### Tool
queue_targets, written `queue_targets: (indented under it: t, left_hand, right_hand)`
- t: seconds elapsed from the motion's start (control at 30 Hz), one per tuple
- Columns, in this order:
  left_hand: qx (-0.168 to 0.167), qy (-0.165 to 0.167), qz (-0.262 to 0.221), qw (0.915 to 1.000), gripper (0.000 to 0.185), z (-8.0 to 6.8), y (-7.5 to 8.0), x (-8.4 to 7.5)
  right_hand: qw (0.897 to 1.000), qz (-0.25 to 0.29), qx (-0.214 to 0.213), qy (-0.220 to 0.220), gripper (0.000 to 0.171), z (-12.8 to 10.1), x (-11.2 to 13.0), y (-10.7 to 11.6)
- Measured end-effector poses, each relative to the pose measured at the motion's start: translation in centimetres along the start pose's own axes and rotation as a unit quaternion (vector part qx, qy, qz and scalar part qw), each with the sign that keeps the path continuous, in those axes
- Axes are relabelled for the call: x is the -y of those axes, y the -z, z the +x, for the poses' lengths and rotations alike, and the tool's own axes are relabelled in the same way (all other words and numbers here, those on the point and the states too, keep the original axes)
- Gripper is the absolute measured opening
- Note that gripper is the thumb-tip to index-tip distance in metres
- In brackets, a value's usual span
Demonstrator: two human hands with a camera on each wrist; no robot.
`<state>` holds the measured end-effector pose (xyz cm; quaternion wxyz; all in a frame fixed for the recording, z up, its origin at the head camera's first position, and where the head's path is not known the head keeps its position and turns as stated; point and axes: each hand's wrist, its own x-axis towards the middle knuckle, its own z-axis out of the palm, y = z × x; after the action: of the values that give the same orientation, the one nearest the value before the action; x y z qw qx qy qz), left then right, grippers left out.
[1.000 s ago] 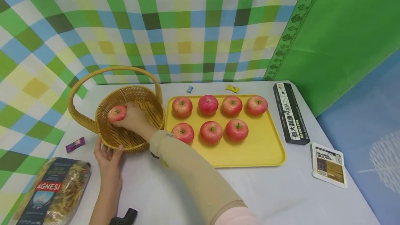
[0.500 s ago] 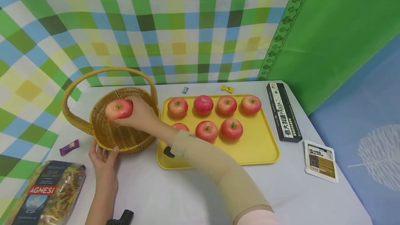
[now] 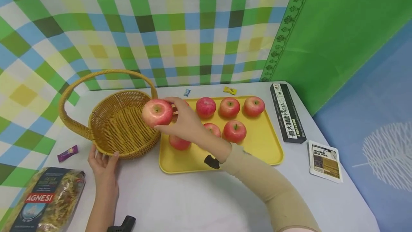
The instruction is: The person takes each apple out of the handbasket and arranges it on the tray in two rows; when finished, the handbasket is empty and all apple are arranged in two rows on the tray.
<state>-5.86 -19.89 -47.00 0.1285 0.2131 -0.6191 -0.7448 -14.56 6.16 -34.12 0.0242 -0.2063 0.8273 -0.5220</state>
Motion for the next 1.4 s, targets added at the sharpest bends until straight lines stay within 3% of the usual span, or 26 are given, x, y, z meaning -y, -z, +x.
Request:
queue_targets:
  t: [0.3,0.57,0.83,1.03,1.4]
  left_hand:
    - [-0.003,-0.012,-0.007,0.9999,0.080,-0.2,-0.3,0.0]
    - [-0.002,-0.022,-0.014,0.9996,0.079,-0.2,-0.4,0.1]
    - [-0.007,-0.033,-0.022,0.9992,0.079,-0.3,-0.5,0.0]
    - [-0.010,-0.042,-0.026,0.9987,0.077,-0.3,-0.5,-0.4]
    - [-0.012,-0.023,-0.026,0.9993,0.076,-0.5,-0.8,-0.4]
  right_hand:
    - [0.995,-0.017,-0.089,-0.031,0.077,-5.3,-3.3,6.0]
    - [0.985,-0.025,-0.166,-0.046,0.075,-9.6,-6.0,10.1]
    - [0.967,-0.056,-0.217,-0.122,0.078,-13.3,-9.2,13.7]
    - [0.948,-0.088,-0.256,-0.167,0.079,-14.3,-12.8,16.0]
    - [0.939,-0.112,-0.215,-0.244,0.082,-15.2,-17.3,16.8]
